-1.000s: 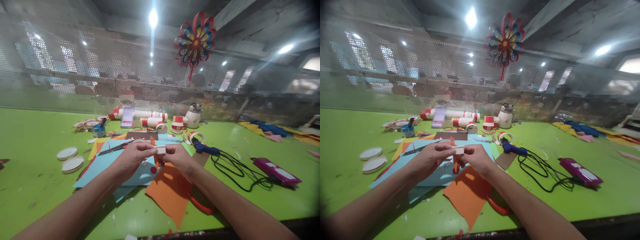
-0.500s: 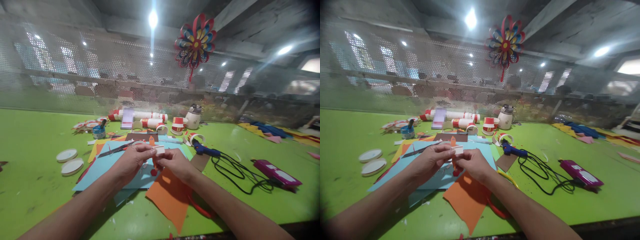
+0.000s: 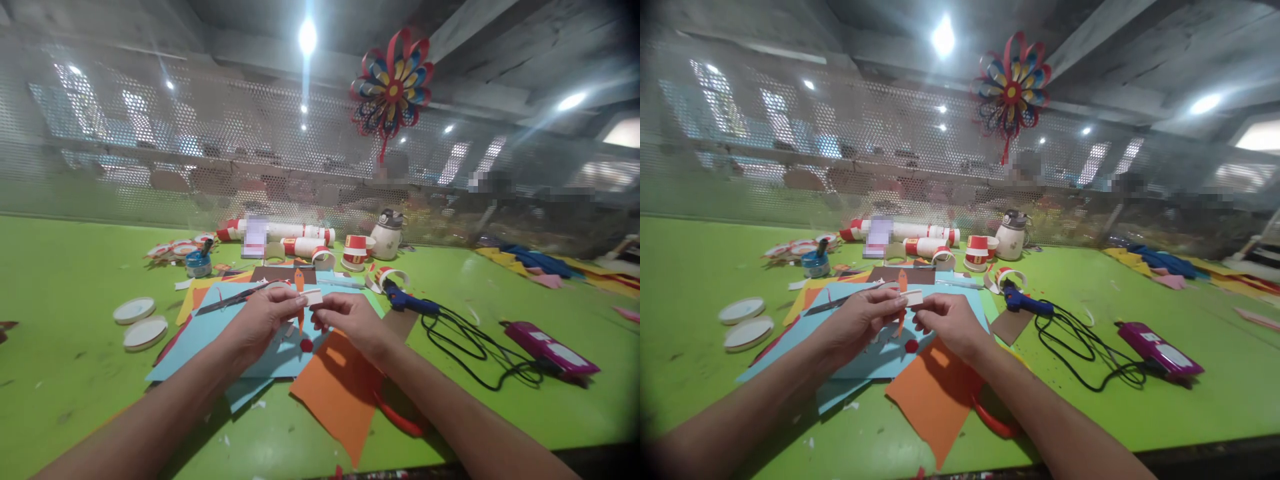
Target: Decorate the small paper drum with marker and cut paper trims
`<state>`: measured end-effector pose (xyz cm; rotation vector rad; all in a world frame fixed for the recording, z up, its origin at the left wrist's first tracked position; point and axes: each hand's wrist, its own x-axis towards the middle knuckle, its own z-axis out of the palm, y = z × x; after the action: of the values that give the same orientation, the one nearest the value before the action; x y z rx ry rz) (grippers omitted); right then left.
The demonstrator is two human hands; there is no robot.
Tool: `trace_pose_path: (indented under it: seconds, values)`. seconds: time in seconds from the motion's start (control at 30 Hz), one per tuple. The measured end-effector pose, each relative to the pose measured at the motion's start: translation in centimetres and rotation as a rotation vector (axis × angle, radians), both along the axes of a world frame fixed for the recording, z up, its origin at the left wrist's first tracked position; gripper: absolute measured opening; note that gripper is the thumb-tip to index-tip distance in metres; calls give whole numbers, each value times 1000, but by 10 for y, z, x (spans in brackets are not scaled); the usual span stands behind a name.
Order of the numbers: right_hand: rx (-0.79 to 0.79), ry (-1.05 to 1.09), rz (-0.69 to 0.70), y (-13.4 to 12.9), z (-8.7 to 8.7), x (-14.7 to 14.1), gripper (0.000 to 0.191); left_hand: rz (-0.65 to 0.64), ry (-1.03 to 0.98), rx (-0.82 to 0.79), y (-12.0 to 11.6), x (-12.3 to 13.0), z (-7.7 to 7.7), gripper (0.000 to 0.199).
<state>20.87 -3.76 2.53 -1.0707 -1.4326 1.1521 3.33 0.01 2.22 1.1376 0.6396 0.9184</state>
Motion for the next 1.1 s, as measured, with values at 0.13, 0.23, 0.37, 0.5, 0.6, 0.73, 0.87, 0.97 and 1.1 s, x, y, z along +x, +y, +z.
trace_pose_path:
  seconds: [0.13, 0.23, 0.37, 0.5, 0.6, 0.73, 0.87, 0.97, 1.1]
  values:
    - [26, 26, -24, 0, 5, 4, 14, 42, 29, 16, 4, -1, -1, 23]
    - [29, 36, -26, -1, 6, 4, 18, 35, 48, 34, 6, -1, -2, 22]
    - [24, 59, -36, -1, 5, 2, 27, 7, 59, 27, 5, 0, -3, 26]
    - [9, 87, -50, 0, 2, 1, 31, 9, 53, 7, 5, -1, -3, 28]
    - [4, 101, -66, 2, -1, 0, 33, 12, 38, -5, 6, -2, -4, 28]
    - [4, 107, -77, 2, -3, -1, 34, 1, 26, -25, 7, -2, -4, 29]
    - [0, 75, -66, 2, -3, -1, 36, -15, 18, -26, 8, -4, -6, 28]
    - [14, 27, -61, 1, -3, 0, 36, -18, 13, -14, 10, -4, -8, 26]
    - [90, -88, -75, 2, -4, 1, 30, 11, 77, 25, 13, -5, -11, 28]
